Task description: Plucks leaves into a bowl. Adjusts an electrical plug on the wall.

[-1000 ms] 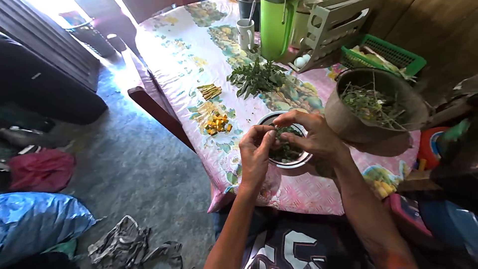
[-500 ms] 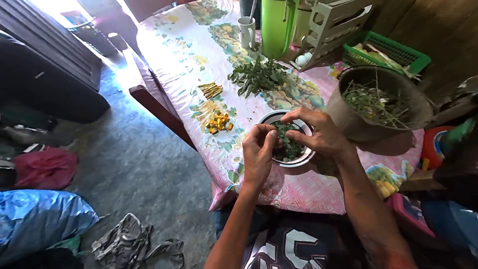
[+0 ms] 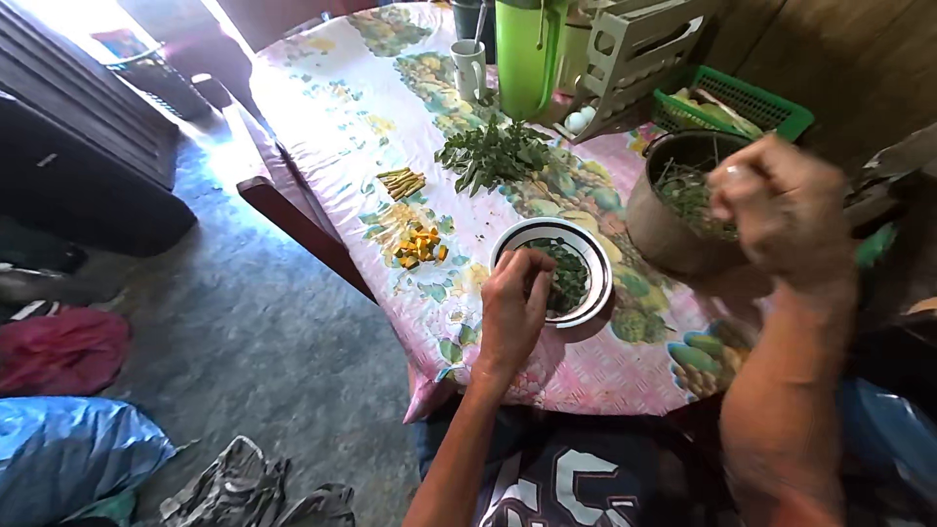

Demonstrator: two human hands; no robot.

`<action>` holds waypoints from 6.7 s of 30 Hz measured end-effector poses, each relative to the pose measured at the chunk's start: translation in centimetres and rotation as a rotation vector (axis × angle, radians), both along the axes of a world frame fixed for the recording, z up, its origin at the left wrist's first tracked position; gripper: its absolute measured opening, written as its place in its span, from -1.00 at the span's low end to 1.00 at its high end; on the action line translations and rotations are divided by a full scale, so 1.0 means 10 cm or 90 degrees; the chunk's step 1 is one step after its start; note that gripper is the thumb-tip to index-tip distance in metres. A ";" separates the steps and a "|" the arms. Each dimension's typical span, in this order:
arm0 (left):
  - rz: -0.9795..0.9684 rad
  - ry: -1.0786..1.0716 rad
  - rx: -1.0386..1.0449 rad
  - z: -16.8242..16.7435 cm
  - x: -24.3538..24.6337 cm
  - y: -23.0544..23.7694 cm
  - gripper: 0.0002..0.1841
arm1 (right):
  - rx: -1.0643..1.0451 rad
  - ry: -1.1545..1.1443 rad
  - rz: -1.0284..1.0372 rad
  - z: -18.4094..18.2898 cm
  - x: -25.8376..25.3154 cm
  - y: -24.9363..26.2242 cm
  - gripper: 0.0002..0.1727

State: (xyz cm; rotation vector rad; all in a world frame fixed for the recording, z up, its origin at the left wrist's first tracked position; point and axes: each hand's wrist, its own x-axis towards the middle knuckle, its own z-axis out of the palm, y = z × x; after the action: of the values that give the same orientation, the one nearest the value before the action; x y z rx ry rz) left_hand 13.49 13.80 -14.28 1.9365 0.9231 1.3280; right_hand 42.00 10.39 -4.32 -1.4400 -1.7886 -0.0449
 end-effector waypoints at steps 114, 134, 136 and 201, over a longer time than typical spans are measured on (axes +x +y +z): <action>-0.080 -0.418 -0.155 0.30 0.10 -0.16 -0.83 | -0.277 0.360 0.234 -0.33 -1.16 0.11 -0.78; -0.105 -0.359 -0.145 0.27 0.03 -0.14 -0.84 | -0.287 0.347 0.257 -0.39 -1.14 0.14 -0.76; -0.107 -0.363 -0.147 0.26 0.03 -0.14 -0.83 | -0.293 0.351 0.268 -0.40 -1.14 0.14 -0.77; -0.266 -0.460 -0.347 0.24 -0.04 -0.06 -0.90 | -0.167 0.310 0.357 -0.53 -1.15 0.16 -0.75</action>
State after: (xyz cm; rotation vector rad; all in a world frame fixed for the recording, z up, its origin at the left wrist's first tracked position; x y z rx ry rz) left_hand 13.07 13.25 -11.84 1.0291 0.4159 1.2157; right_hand 30.53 11.98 -9.58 -0.9528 -1.7508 0.7856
